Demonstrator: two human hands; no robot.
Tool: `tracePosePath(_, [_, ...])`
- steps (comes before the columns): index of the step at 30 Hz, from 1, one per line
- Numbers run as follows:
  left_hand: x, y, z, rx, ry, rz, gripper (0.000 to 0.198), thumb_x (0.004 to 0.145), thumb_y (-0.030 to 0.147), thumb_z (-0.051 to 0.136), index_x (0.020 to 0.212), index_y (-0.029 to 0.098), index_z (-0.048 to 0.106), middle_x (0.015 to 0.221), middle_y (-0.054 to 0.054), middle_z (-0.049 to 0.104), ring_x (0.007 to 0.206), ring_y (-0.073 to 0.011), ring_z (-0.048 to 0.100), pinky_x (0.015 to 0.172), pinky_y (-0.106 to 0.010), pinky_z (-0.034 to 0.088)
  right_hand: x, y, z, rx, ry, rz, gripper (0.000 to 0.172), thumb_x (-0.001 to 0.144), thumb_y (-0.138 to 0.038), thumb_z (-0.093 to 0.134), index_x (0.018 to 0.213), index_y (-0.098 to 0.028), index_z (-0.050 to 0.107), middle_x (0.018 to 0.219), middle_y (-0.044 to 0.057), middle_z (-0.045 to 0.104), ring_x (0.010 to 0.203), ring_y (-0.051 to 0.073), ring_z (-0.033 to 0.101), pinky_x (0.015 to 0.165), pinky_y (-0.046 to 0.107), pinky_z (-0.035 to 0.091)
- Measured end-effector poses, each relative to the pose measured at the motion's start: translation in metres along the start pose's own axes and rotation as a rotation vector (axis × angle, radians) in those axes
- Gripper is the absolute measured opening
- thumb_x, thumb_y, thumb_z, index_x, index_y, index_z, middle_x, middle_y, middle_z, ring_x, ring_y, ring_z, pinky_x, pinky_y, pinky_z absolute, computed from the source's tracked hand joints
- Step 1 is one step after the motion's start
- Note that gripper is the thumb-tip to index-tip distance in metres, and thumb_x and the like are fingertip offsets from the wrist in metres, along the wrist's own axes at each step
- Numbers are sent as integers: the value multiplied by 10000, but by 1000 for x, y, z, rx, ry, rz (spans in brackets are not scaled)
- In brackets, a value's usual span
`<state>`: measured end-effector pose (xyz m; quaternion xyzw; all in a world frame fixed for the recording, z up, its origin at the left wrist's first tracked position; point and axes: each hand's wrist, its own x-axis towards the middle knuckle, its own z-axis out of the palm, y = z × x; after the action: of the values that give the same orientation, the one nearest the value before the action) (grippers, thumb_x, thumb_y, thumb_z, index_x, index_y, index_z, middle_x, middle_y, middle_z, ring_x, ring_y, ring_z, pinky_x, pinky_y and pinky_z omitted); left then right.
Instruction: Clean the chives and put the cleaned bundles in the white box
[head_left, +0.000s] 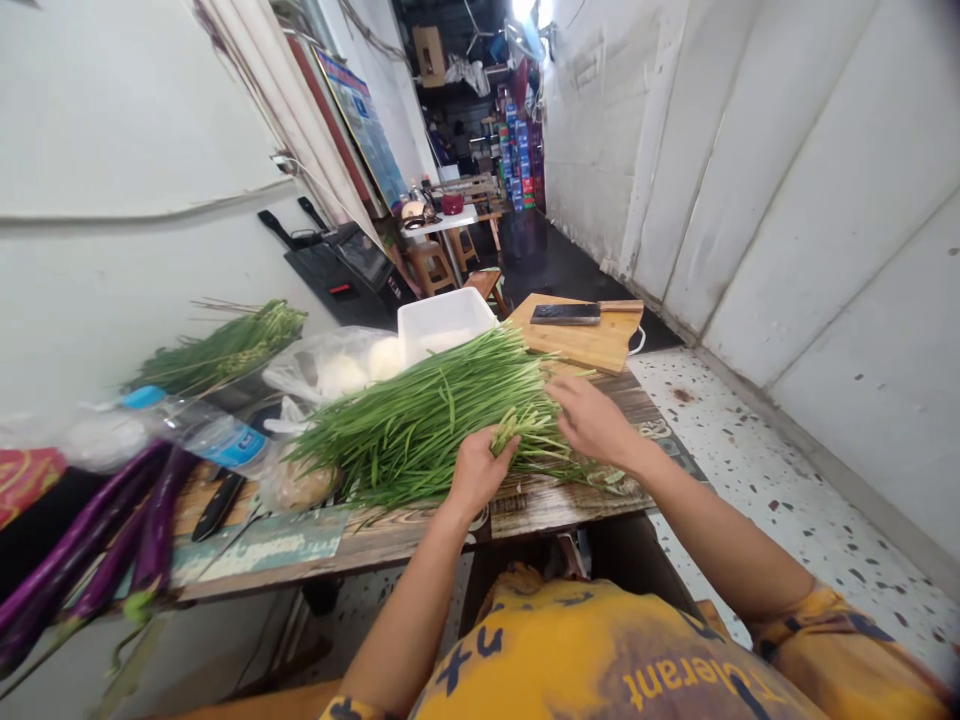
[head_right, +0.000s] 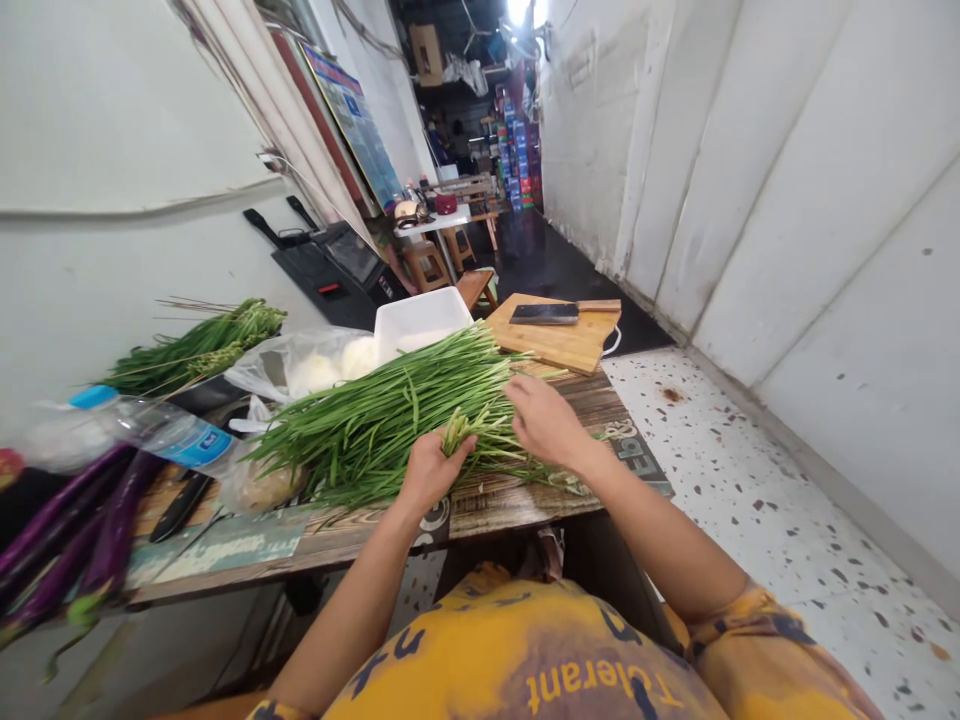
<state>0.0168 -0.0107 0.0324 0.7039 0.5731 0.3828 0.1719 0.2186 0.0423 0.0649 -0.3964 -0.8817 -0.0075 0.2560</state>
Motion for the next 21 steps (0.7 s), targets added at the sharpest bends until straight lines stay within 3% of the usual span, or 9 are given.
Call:
tracePosePath(2, [0, 1, 0, 2, 4, 5, 222, 831, 318, 534, 711, 162, 635, 642, 0, 618, 610, -130, 544, 606, -232, 405, 1, -6, 2, 71, -67, -135, 186, 810, -191, 509, 946, -146, 628, 985, 115, 624, 959, 221, 509, 836, 330, 376])
tracePosePath(4, [-1, 0, 0, -13, 21, 12, 199, 829, 313, 541, 761, 165, 655, 676, -6, 640, 636, -137, 566, 627, -236, 424, 1, -10, 9, 209, -128, -120, 194, 836, -268, 518, 747, -150, 644, 791, 90, 635, 852, 209, 518, 799, 340, 380])
tracePosePath(8, [-4, -2, 3, -55, 110, 60, 183, 831, 302, 544, 858, 175, 673, 810, -39, 689, 753, -163, 616, 723, -266, 458, 3, -18, 33, 878, -135, 254, 311, 809, -415, 547, 692, -154, 670, 623, 21, 614, 616, 130, 496, 617, 267, 398])
tracePosePath(10, [-4, -3, 4, -51, 159, 85, 184, 829, 302, 548, 877, 174, 670, 847, -54, 694, 790, -174, 621, 753, -281, 462, 4, -20, 42, 1193, -62, 493, 332, 733, -472, 610, 753, -150, 688, 632, 12, 622, 561, 109, 477, 549, 246, 385])
tracePosePath(12, [-5, -4, 5, -56, 181, 65, 190, 827, 315, 549, 862, 169, 665, 822, -52, 691, 765, -170, 620, 736, -278, 465, 6, -16, 44, 1336, 59, 627, 363, 674, -494, 655, 770, -145, 688, 670, 22, 635, 550, 99, 469, 536, 244, 379])
tracePosePath(14, [-6, -4, 4, -83, 181, 10, 210, 828, 339, 547, 812, 163, 660, 761, -40, 681, 703, -158, 613, 687, -261, 467, 6, -5, 39, 1248, 166, 679, 365, 665, -503, 664, 715, -142, 677, 657, 22, 622, 544, 100, 462, 535, 249, 369])
tracePosePath(16, [-6, -5, 2, -115, 172, -35, 230, 826, 353, 549, 774, 158, 659, 733, -36, 678, 682, -155, 613, 667, -253, 467, 4, 8, 32, 941, 226, 662, 374, 666, -510, 671, 586, -146, 636, 588, 16, 571, 556, 118, 465, 550, 260, 366])
tracePosePath(18, [-5, -5, 1, -133, 158, -50, 232, 825, 353, 550, 784, 158, 667, 754, -39, 687, 707, -162, 624, 685, -256, 470, -1, 18, 25, 600, 242, 547, 375, 647, -497, 701, 530, -152, 610, 644, 38, 568, 652, 154, 509, 616, 275, 389])
tracePosePath(21, [-3, -6, 2, -128, 155, -43, 231, 830, 350, 546, 873, 161, 672, 844, -53, 698, 791, -178, 637, 745, -274, 472, -13, 15, 19, 382, 137, 318, 296, 703, -456, 682, 744, -163, 686, 875, 73, 600, 773, 170, 536, 688, 272, 401])
